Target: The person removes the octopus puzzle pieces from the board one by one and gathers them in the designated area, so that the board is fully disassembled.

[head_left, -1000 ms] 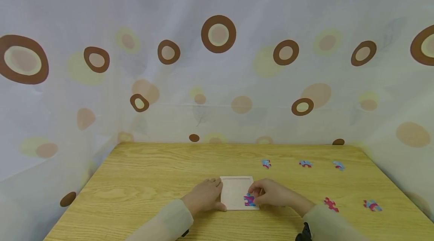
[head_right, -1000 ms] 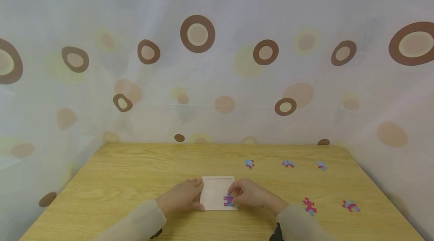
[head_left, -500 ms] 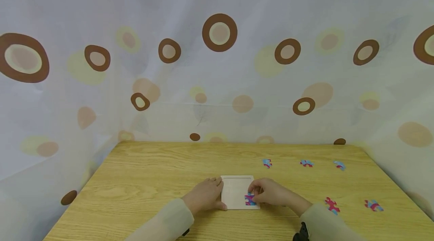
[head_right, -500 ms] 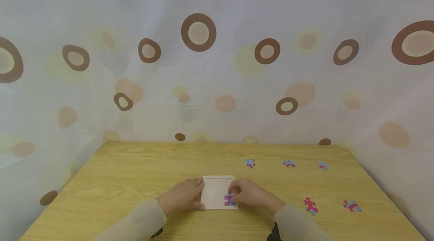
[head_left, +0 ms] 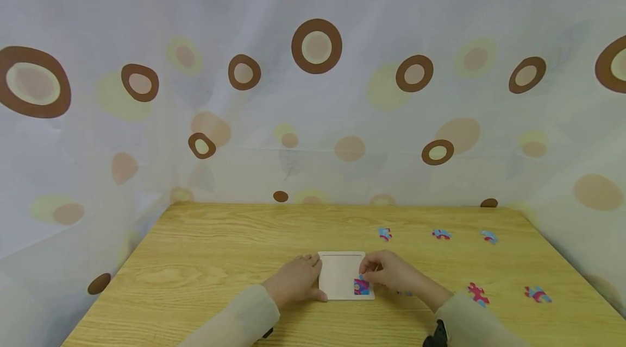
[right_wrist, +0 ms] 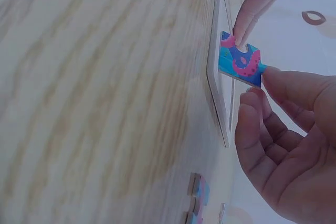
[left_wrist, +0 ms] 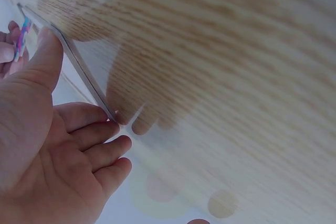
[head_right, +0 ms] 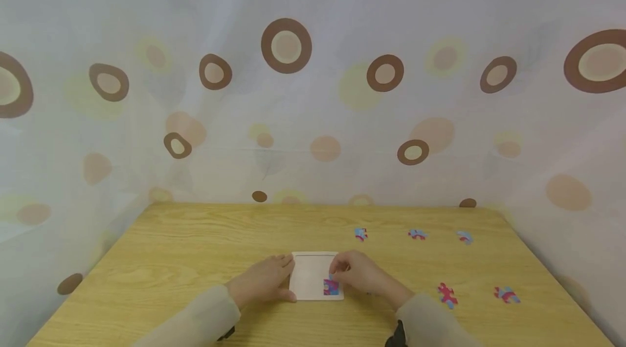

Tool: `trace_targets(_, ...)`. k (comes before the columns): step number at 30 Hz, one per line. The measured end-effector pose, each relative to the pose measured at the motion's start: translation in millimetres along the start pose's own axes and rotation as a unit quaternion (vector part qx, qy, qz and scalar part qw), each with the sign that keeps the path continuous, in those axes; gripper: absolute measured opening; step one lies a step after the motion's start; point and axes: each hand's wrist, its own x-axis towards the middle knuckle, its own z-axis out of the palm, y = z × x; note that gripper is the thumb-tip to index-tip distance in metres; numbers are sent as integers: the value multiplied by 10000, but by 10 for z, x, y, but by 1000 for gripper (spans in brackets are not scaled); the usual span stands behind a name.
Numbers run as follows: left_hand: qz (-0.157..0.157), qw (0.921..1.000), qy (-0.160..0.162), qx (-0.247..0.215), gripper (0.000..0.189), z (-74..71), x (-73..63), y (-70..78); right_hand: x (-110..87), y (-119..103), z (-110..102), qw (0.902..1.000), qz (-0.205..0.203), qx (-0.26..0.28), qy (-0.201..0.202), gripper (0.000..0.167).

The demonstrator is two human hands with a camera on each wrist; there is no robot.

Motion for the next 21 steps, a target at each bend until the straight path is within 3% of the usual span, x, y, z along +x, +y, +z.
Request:
trace_targets(5,35,10000,9,16,80,5,4,0,-58,9,-59,9997,0,232,85,9)
trace_targets(10,26,10000,41,-25,80,7,3,0,-222,72,-286,9995,54,200,225,13)
trace_targets(15,-5,10000,23,-85,80,-17,-12,8,-538,164,-606,9989,229,345,212,19)
trace_targets(21,41,10000,27,-30,80,-31,-18,19,-1049,386,-1021,9970,380,668,-52,20)
